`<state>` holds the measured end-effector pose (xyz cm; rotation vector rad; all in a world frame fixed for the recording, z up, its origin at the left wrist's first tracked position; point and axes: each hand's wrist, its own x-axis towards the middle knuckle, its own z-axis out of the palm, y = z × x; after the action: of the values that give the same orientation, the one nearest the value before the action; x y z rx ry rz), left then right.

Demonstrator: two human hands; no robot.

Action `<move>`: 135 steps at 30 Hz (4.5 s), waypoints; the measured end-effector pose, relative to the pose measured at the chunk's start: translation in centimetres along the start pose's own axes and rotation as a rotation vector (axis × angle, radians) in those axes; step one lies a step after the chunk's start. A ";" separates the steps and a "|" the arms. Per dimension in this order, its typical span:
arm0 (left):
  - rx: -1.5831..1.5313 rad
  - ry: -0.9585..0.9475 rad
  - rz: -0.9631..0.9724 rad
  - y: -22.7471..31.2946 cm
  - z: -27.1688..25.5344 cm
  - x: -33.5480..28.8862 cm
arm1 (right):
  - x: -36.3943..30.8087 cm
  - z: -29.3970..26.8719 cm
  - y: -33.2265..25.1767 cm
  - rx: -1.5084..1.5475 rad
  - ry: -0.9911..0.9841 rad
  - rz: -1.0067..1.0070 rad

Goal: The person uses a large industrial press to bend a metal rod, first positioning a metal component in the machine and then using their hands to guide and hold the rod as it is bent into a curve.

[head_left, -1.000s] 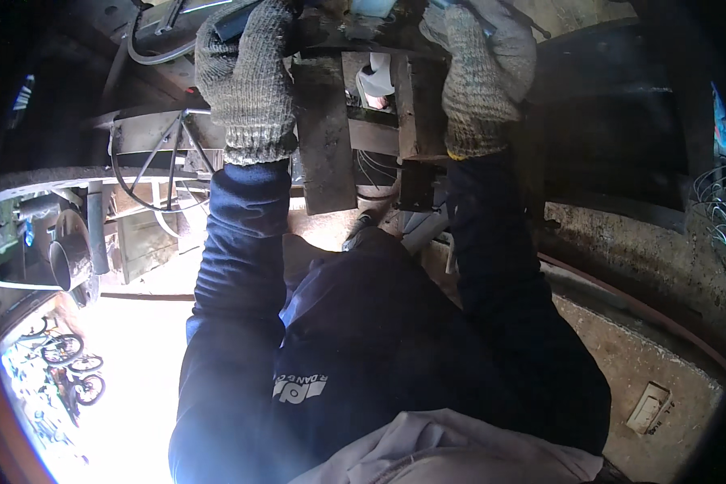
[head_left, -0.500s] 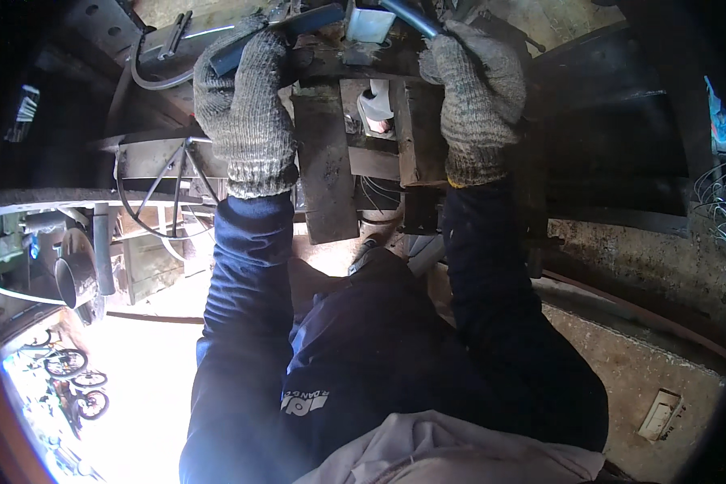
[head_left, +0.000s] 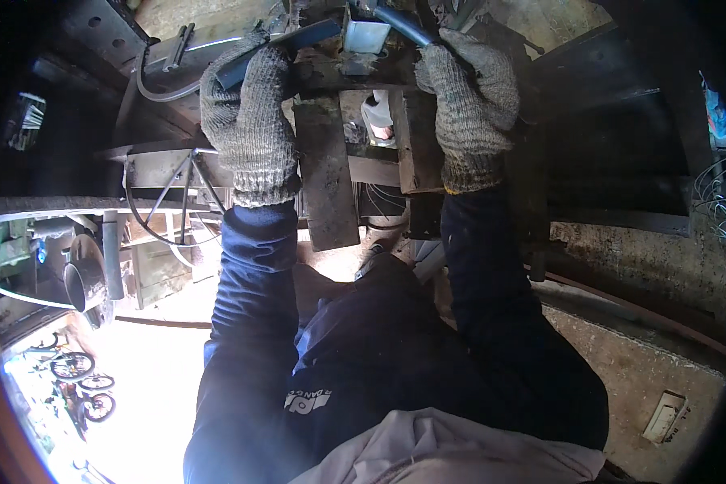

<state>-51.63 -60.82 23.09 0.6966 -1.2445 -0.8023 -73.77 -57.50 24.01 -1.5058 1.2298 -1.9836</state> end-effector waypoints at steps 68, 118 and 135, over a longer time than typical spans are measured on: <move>0.049 0.057 -0.044 0.9 1.0 0.1 | -0.1 0.4 -0.4 -0.239 0.046 -0.257; -0.029 0.087 -0.144 1.5 1.5 0.2 | -0.2 0.5 -0.4 -0.118 0.054 -0.105; -0.087 0.110 -0.212 1.7 1.5 0.4 | -0.1 0.5 -0.5 -0.174 0.049 -0.133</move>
<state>-52.81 -60.27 24.95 0.7992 -1.0420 -0.9733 -73.17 -57.41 24.36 -1.6705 1.3869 -2.0539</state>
